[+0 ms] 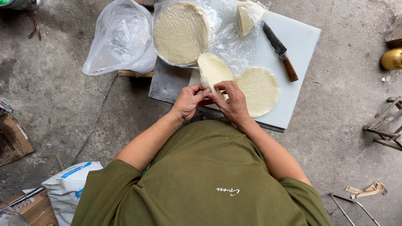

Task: The person separates individual thin, round dough layers from a stack by hand, peeling them apart one by one and checking their edges.

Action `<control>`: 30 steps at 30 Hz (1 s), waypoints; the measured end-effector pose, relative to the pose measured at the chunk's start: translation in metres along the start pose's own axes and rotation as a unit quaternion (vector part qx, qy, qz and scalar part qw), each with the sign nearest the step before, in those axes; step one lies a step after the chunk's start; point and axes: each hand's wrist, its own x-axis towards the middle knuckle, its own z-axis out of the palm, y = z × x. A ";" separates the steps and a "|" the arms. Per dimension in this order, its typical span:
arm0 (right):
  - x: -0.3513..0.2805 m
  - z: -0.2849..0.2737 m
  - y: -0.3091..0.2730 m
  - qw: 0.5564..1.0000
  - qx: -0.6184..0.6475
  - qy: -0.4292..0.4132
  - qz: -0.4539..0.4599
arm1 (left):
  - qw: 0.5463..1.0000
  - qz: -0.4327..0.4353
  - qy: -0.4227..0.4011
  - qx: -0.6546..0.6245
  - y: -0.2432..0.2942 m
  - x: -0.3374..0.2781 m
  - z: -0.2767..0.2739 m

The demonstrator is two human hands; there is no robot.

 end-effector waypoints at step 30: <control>-0.019 -0.013 -0.010 0.998 -0.010 0.063 0.002 | 0.998 0.050 0.020 0.010 0.041 -0.006 0.062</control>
